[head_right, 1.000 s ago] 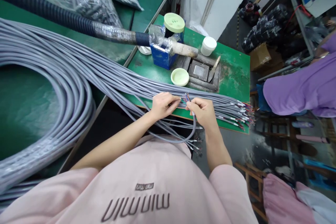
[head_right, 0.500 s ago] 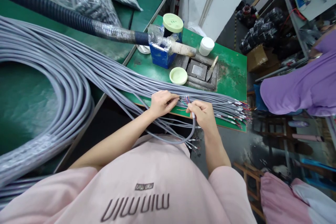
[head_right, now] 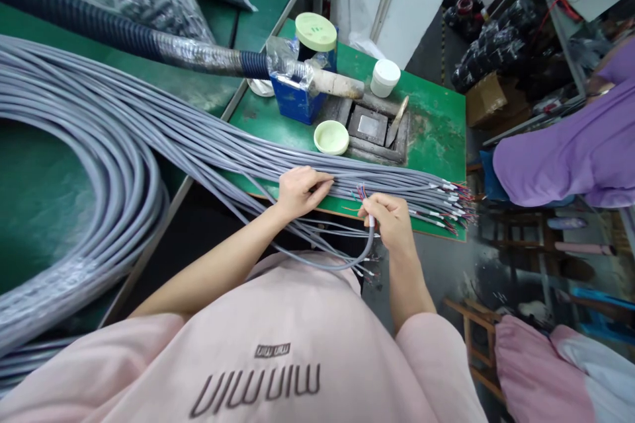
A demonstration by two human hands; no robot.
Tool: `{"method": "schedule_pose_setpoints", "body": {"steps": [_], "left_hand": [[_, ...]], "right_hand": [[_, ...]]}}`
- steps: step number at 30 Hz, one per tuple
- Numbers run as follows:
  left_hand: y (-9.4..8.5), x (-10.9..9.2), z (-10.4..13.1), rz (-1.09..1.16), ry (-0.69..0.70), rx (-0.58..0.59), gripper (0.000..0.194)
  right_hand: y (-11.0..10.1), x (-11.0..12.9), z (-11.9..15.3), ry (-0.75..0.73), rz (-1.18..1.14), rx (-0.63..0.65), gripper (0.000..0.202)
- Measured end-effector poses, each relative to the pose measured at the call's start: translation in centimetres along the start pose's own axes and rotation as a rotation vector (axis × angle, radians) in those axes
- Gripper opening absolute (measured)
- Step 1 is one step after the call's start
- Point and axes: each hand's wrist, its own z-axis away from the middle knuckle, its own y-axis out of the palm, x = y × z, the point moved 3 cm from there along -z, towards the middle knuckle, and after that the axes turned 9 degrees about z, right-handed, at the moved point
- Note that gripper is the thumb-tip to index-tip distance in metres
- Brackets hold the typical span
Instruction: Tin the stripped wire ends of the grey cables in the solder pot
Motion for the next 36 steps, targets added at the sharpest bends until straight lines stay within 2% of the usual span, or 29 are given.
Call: {"method": "schedule_pose_setpoints", "body": {"steps": [5, 8, 13, 22, 36], "left_hand": [[-0.1, 0.1, 0.0, 0.002, -0.013, 0.005, 0.015], [-0.1, 0.1, 0.0, 0.003, -0.019, 0.010, 0.015], [-0.2, 0.0, -0.1, 0.007, -0.020, 0.007, 0.016], [-0.1, -0.3, -0.1, -0.035, 0.009, 0.010, 0.013], [0.2, 0.0, 0.0, -0.010, -0.039, 0.052, 0.018]], "right_hand": [[-2.0, -1.7, 2.1, 0.023, -0.135, -0.065, 0.021], [-2.4, -2.3, 3.1, 0.022, -0.192, -0.096, 0.020], [-1.2, -1.9, 3.1, 0.002, -0.189, -0.081, 0.021], [1.5, -0.6, 0.8, 0.041, -0.241, 0.046, 0.022], [2.6, 0.0, -0.6, 0.019, -0.190, 0.115, 0.024]]}}
